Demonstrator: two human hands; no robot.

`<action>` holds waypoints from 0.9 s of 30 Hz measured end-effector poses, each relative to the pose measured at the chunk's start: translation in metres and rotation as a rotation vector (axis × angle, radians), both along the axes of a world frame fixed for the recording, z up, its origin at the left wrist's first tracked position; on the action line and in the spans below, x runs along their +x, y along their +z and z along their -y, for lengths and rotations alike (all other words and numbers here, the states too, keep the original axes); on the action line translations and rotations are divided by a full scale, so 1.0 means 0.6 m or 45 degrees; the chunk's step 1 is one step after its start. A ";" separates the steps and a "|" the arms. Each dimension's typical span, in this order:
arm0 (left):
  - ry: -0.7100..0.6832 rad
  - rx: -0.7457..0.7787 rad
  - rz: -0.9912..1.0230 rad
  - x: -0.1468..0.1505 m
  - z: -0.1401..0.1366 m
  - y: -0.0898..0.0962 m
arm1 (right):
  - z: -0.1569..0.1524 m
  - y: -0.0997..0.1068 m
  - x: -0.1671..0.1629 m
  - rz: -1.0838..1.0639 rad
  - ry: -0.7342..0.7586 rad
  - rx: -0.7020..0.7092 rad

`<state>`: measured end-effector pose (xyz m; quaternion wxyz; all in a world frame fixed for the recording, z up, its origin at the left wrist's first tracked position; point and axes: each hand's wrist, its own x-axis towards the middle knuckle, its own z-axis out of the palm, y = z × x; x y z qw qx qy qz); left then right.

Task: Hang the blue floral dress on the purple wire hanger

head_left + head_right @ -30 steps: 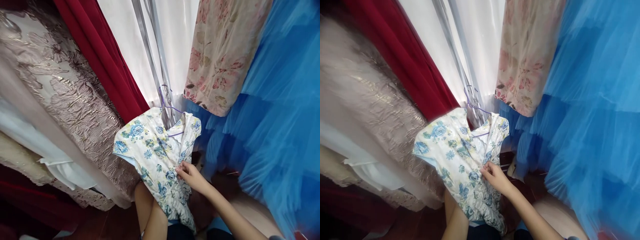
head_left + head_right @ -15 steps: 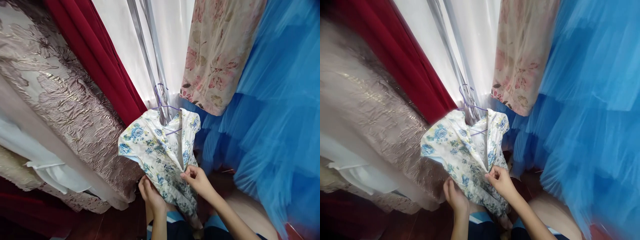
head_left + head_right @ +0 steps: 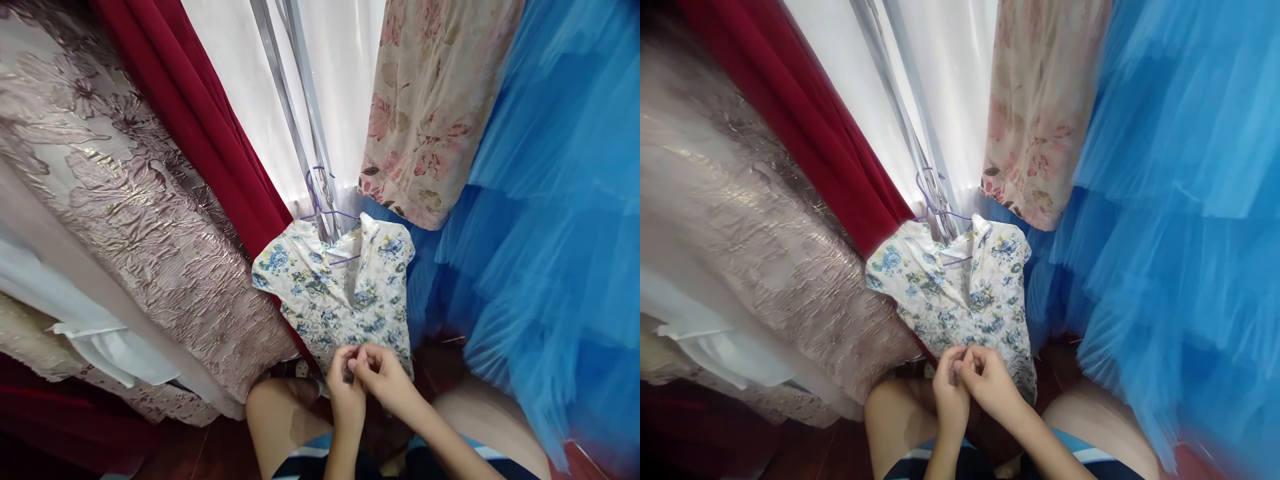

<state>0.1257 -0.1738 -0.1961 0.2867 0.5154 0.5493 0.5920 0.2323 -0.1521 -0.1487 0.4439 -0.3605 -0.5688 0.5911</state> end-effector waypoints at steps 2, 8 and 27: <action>-0.051 -0.055 0.099 -0.002 -0.009 -0.001 | -0.013 -0.007 0.007 -0.024 -0.016 -0.028; -0.021 -0.070 -0.044 -0.031 -0.097 -0.004 | -0.029 -0.034 0.029 0.037 0.008 -0.103; 0.156 -0.155 -0.585 -0.056 -0.295 -0.014 | -0.017 -0.041 0.056 0.025 -0.064 -0.159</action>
